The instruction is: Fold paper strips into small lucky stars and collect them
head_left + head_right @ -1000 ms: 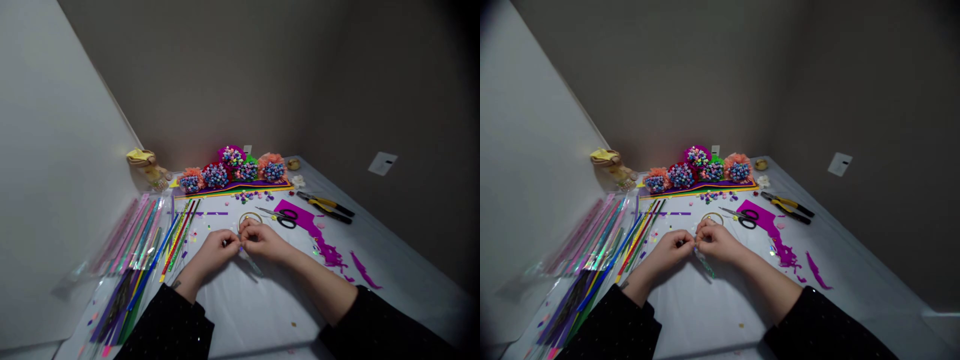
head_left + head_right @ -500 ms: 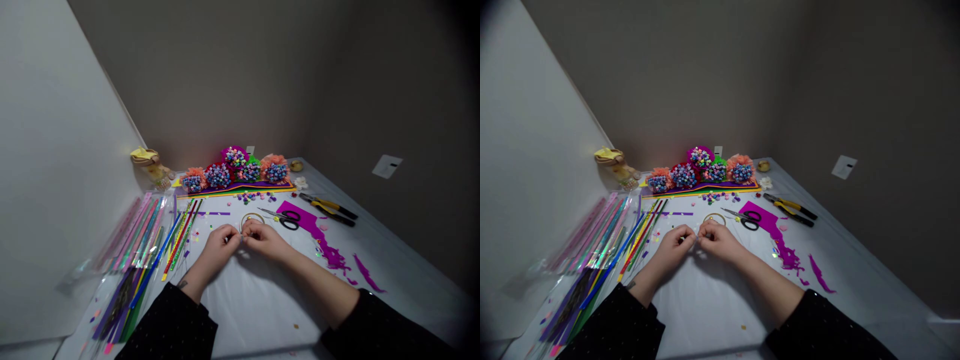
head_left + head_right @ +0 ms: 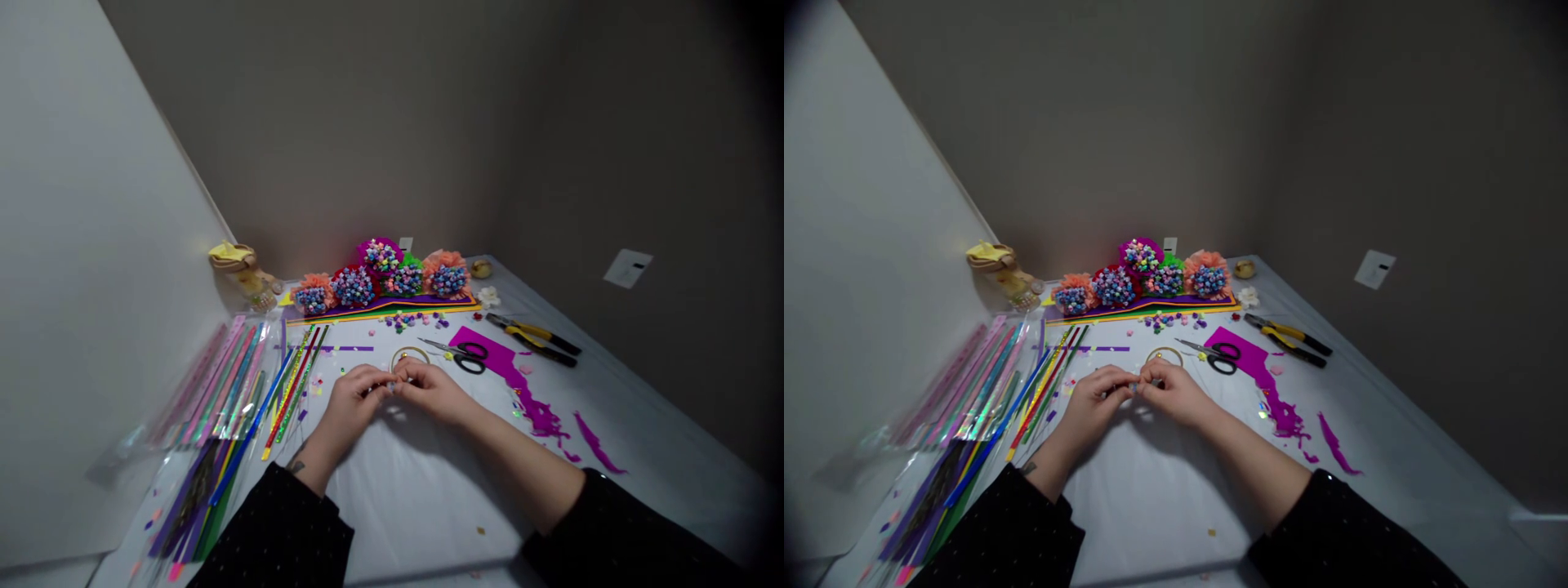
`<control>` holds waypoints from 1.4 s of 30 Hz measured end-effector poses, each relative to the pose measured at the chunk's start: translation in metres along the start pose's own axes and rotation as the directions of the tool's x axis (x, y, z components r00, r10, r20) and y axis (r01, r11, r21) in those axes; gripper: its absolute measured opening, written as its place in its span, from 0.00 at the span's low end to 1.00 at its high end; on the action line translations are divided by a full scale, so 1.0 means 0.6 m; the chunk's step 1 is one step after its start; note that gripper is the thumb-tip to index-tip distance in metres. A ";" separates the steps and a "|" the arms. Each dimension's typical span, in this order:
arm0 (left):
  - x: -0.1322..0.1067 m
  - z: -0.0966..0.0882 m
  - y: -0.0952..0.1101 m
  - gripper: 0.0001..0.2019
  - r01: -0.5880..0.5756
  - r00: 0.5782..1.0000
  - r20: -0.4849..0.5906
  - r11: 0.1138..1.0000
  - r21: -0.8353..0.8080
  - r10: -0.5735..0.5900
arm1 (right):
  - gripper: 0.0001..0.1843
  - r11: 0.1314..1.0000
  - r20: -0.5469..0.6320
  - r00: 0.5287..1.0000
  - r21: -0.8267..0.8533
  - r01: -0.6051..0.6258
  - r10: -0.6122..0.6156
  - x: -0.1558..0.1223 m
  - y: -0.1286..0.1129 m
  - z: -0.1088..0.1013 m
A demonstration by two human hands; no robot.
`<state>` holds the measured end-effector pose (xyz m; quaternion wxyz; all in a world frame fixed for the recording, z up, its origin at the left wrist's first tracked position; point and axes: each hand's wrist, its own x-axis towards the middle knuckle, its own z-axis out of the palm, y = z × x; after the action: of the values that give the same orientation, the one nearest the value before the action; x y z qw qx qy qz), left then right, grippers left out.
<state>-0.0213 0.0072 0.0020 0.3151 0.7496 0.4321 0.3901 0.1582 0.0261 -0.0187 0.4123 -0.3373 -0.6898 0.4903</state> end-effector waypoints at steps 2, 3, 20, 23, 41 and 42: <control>0.000 -0.001 0.002 0.10 0.007 1.000 -0.006 1.000 -0.007 -0.007 | 0.13 1.000 -0.003 1.000 -0.002 0.004 -0.004 0.000 0.001 -0.001; 0.000 -0.001 0.004 0.09 0.011 1.000 -0.005 1.000 -0.012 -0.011 | 0.13 1.000 -0.005 1.000 -0.003 0.002 -0.002 0.000 0.000 -0.001; 0.007 0.010 0.007 0.09 0.321 0.947 0.092 0.926 -0.197 -0.309 | 0.07 0.965 -0.044 0.989 -0.230 0.124 -0.138 0.002 -0.013 -0.005; 0.006 0.015 0.006 0.09 0.314 0.949 0.107 0.929 -0.198 -0.298 | 0.07 0.963 -0.042 0.991 -0.247 0.111 -0.125 0.001 -0.011 -0.003; -0.009 0.025 0.033 0.09 0.203 0.968 -0.124 0.973 -0.113 -0.216 | 0.04 0.908 -0.374 0.887 -0.407 0.103 -0.269 -0.018 -0.042 0.021; -0.010 0.024 0.033 0.09 0.196 0.970 -0.127 0.976 -0.094 -0.207 | 0.04 0.919 -0.376 0.892 -0.382 0.098 -0.252 -0.019 -0.042 0.024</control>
<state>-0.0031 -0.0084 0.0093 0.3530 0.6600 0.5105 0.4232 0.1488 0.0033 0.0003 0.5259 -0.4379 -0.6901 0.2353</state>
